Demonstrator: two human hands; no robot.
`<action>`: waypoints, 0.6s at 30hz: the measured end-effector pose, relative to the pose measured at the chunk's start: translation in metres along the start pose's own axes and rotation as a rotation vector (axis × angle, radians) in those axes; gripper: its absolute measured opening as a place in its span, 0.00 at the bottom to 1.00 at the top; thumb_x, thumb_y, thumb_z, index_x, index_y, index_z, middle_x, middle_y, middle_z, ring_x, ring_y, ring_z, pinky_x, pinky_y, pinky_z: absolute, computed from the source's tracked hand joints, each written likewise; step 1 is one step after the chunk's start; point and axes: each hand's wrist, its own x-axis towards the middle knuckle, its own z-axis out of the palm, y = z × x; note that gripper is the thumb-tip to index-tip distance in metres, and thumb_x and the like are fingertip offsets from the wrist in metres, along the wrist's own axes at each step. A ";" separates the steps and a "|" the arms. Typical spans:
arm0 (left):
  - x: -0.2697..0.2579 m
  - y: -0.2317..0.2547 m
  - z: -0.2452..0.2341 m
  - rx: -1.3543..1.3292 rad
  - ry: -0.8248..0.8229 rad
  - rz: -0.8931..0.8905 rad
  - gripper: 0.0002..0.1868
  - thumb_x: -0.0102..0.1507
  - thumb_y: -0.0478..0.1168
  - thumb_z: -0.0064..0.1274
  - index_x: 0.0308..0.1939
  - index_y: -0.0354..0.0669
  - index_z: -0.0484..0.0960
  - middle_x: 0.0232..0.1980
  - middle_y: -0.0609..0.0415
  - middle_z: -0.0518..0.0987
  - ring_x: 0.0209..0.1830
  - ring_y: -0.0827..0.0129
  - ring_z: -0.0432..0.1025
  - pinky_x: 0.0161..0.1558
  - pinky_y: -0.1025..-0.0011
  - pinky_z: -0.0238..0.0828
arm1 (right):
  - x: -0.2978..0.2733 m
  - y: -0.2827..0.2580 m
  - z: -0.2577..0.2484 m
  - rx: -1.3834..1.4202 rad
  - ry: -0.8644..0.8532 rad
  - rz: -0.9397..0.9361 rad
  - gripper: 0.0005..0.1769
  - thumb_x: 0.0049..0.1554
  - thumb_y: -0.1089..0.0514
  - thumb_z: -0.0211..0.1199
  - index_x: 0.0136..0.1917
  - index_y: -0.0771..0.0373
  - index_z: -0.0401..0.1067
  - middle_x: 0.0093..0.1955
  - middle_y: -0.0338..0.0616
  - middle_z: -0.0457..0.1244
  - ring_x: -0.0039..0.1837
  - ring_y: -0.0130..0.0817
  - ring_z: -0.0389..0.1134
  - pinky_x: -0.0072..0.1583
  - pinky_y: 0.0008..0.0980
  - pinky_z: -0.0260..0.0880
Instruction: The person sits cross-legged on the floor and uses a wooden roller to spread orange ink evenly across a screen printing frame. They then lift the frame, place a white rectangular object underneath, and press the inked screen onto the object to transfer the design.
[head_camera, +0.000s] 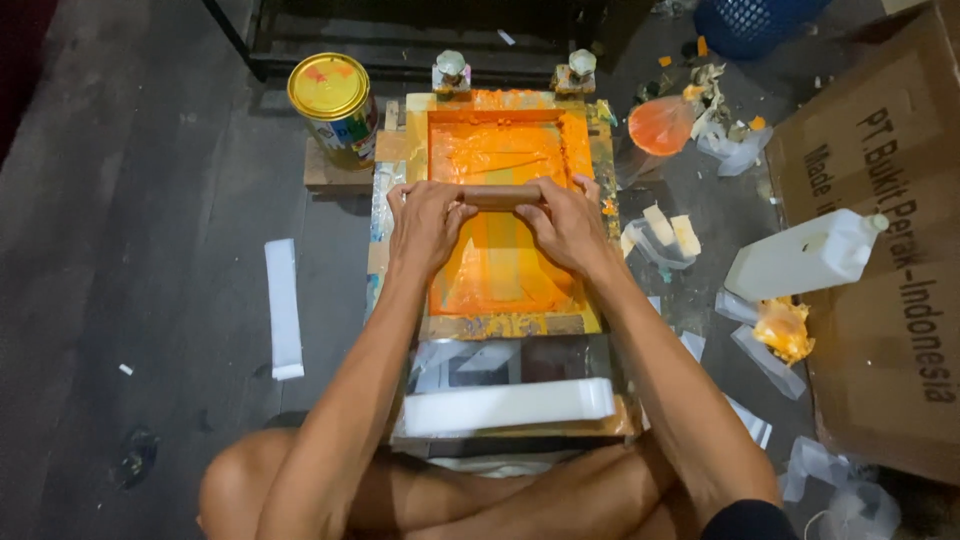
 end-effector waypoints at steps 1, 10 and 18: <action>-0.009 0.005 -0.005 0.002 -0.005 -0.003 0.05 0.68 0.43 0.56 0.47 0.59 0.84 0.42 0.62 0.84 0.56 0.64 0.74 0.68 0.50 0.46 | -0.009 -0.007 -0.004 0.004 -0.003 0.003 0.06 0.63 0.56 0.64 0.54 0.51 0.72 0.43 0.41 0.71 0.55 0.42 0.74 0.74 0.51 0.41; -0.104 0.041 -0.018 -0.013 -0.075 0.079 0.06 0.67 0.46 0.57 0.46 0.55 0.84 0.42 0.58 0.84 0.56 0.62 0.74 0.68 0.50 0.47 | -0.098 -0.045 -0.021 0.057 -0.059 -0.072 0.03 0.63 0.54 0.65 0.51 0.50 0.75 0.43 0.41 0.72 0.53 0.40 0.75 0.74 0.54 0.39; -0.120 0.049 -0.022 -0.067 -0.080 0.092 0.05 0.68 0.45 0.54 0.48 0.59 0.82 0.44 0.60 0.83 0.61 0.65 0.72 0.69 0.50 0.44 | -0.114 -0.049 -0.023 0.060 -0.031 -0.124 0.05 0.63 0.53 0.65 0.54 0.47 0.76 0.47 0.35 0.72 0.55 0.37 0.74 0.74 0.51 0.39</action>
